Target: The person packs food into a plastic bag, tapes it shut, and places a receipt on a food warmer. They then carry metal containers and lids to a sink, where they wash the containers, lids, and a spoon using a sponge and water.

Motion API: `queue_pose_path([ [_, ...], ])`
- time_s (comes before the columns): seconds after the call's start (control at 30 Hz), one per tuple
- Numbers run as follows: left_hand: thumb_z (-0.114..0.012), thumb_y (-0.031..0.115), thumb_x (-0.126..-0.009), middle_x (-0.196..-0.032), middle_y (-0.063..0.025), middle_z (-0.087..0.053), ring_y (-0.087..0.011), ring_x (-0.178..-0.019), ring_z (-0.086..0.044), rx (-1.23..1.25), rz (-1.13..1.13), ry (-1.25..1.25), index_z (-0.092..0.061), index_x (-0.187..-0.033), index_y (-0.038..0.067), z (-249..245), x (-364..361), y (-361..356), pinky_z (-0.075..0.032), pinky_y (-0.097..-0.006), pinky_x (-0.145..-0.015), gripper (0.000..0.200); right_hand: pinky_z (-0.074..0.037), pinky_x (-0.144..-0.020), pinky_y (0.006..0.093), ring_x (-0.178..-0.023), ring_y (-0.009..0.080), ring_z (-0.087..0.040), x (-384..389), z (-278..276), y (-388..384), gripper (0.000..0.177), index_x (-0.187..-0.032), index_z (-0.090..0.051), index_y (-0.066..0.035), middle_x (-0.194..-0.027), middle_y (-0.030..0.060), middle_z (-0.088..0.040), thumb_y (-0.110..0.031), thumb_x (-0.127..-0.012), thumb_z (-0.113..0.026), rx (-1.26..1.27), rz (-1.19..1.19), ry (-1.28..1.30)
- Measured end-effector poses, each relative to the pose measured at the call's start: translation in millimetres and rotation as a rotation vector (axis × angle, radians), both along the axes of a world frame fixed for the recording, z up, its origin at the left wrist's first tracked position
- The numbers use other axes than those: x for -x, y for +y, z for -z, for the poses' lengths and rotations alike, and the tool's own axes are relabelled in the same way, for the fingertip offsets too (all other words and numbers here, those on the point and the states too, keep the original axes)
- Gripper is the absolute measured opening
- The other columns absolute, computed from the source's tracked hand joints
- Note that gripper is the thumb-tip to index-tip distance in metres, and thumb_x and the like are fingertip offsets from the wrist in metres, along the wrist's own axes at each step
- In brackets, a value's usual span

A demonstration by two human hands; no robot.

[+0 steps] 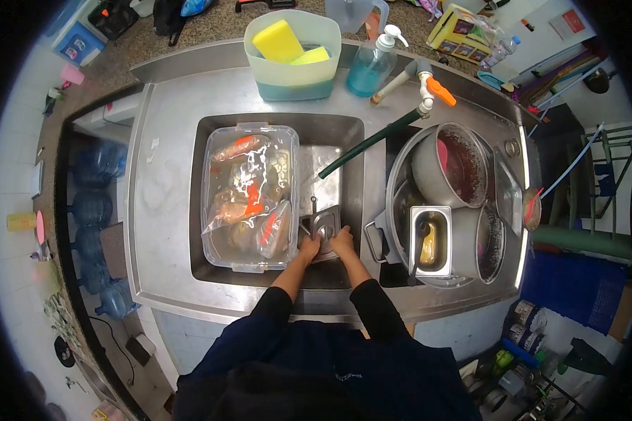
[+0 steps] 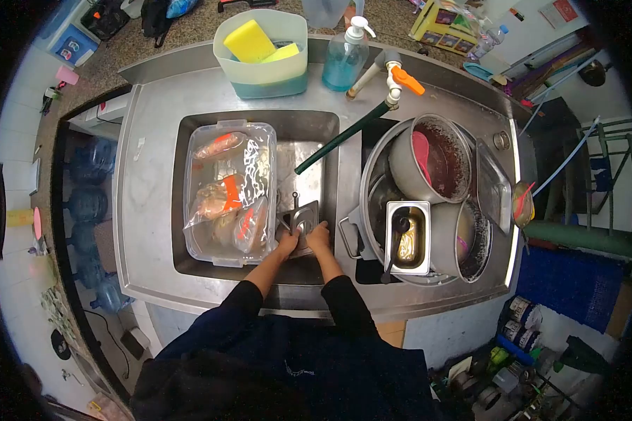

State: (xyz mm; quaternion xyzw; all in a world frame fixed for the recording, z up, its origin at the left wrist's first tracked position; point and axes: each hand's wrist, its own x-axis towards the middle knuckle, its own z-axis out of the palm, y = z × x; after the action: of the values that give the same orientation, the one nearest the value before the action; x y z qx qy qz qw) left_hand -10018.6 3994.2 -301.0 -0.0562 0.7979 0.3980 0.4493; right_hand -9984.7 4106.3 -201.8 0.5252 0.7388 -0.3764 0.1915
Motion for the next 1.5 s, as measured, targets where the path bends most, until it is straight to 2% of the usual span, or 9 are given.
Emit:
queue_pose_path([
  [0.17, -0.050, 0.044, -0.085, -0.108, -0.0233, -0.057, -0.0296, -0.100, -0.057, -0.037, -0.035, -0.171, -0.044, -0.115, -0.010, -20.0, -10.9, 12.5, -0.045, -0.0362, -0.085, 0.062, -0.047, -0.079, 0.0475, -0.092, 0.0443, -0.057, 9.2, -48.4, -9.1, 0.045, -0.108, -0.036, 0.005, -0.094, 0.0318, -0.057, -0.017, -0.078, -0.060, -0.014, -0.219, 0.129],
  [0.4, -0.050, 0.036, -0.087, -0.101, -0.0135, -0.061, -0.0229, -0.090, -0.060, -0.694, -0.382, -0.466, -0.049, -0.112, -0.002, -66.1, 0.6, 13.9, -0.048, -0.0326, -0.078, 0.046, -0.054, -0.055, 0.0360, -0.066, 0.0312, -0.065, 54.6, -39.6, -23.0, 0.019, -0.102, -0.044, -0.005, -0.110, 0.0261, -0.050, -0.012, -0.084, -0.047, -0.527, -0.684, 0.150],
  [0.5, -0.049, 0.027, -0.088, -0.092, -0.0056, -0.061, -0.0157, -0.083, -0.060, -0.647, -0.474, -0.478, -0.051, -0.108, 0.004, -130.3, 9.8, 11.8, -0.049, -0.0285, -0.070, 0.030, -0.052, -0.043, 0.0332, -0.052, 0.0261, -0.063, 84.9, -11.8, -18.0, 0.018, -0.100, -0.046, -0.006, -0.110, 0.0260, -0.050, -0.015, -0.085, -0.046, -0.749, -0.778, 0.235],
  [0.6, -0.046, 0.025, -0.089, -0.089, -0.0058, -0.059, -0.0147, -0.074, -0.057, -0.508, -0.288, -0.500, -0.051, -0.109, 0.002, -91.7, 2.5, -6.8, -0.047, -0.0278, -0.064, 0.031, -0.052, -0.042, 0.0303, -0.052, 0.0210, -0.063, 107.4, 23.3, -15.0, 0.017, -0.099, -0.044, -0.007, -0.110, 0.0255, -0.049, -0.014, -0.084, -0.045, -0.925, -0.826, 0.161],
  [1.0, -0.049, 0.026, -0.088, -0.098, -0.0045, -0.053, -0.0150, -0.076, -0.050, -0.220, -0.199, -0.515, -0.049, -0.109, 0.005, -123.4, -21.7, -9.5, -0.047, -0.0290, -0.066, 0.029, -0.055, -0.054, 0.0369, -0.070, 0.0340, -0.065, 78.0, 60.4, 9.5, 0.018, -0.104, -0.042, -0.004, -0.102, 0.0259, -0.052, -0.014, -0.089, -0.039, -0.661, -0.766, -0.047],
  [1.1, -0.052, 0.026, -0.085, -0.080, -0.0053, -0.055, -0.0161, -0.069, -0.051, -0.299, -0.182, -0.405, -0.057, -0.096, 0.000, -147.2, -21.9, -14.8, -0.045, -0.0301, -0.060, 0.028, -0.055, -0.059, 0.0373, -0.073, 0.0356, -0.065, 70.5, 72.4, 8.2, 0.019, -0.105, -0.041, -0.004, -0.098, 0.0253, -0.055, -0.014, -0.091, -0.037, -0.579, -0.653, -0.019],
  [1.17, -0.058, 0.023, -0.082, -0.087, -0.0091, -0.055, -0.0205, -0.074, -0.053, -0.344, 0.113, 0.330, -0.054, -0.105, 0.002, -169.4, -5.6, -31.2, -0.045, -0.0356, -0.066, 0.031, -0.054, -0.067, 0.0417, -0.081, 0.0358, -0.064, 68.2, 81.4, 15.8, 0.021, -0.110, -0.038, -0.004, -0.098, 0.0251, -0.055, -0.012, -0.091, -0.036, -0.358, -0.460, -0.066],
  [1.3, -0.068, 0.036, -0.072, -0.133, -0.0227, -0.033, -0.0399, -0.121, -0.034, 0.271, 0.372, 1.111, -0.034, -0.133, 0.014, -198.8, 68.2, -65.9, -0.035, -0.0535, -0.092, 0.074, -0.052, -0.071, 0.0437, -0.086, 0.0356, -0.061, 52.3, 64.9, 19.0, 0.037, -0.125, -0.031, -0.002, -0.111, 0.0216, -0.050, -0.010, -0.090, -0.038, -0.367, -0.336, -0.031],
  [1.5, -0.063, 0.060, -0.064, -0.142, -0.0263, -0.017, -0.0446, -0.129, -0.021, 0.602, 0.767, 0.788, -0.023, -0.139, 0.016, -142.2, 111.6, -81.8, -0.021, -0.0520, -0.104, 0.096, -0.043, -0.086, 0.0442, -0.102, 0.0339, -0.051, 36.3, 58.1, -12.8, 0.045, -0.123, -0.038, 0.004, -0.118, 0.0168, -0.044, -0.016, -0.085, -0.048, -0.501, -0.374, 0.123],
])
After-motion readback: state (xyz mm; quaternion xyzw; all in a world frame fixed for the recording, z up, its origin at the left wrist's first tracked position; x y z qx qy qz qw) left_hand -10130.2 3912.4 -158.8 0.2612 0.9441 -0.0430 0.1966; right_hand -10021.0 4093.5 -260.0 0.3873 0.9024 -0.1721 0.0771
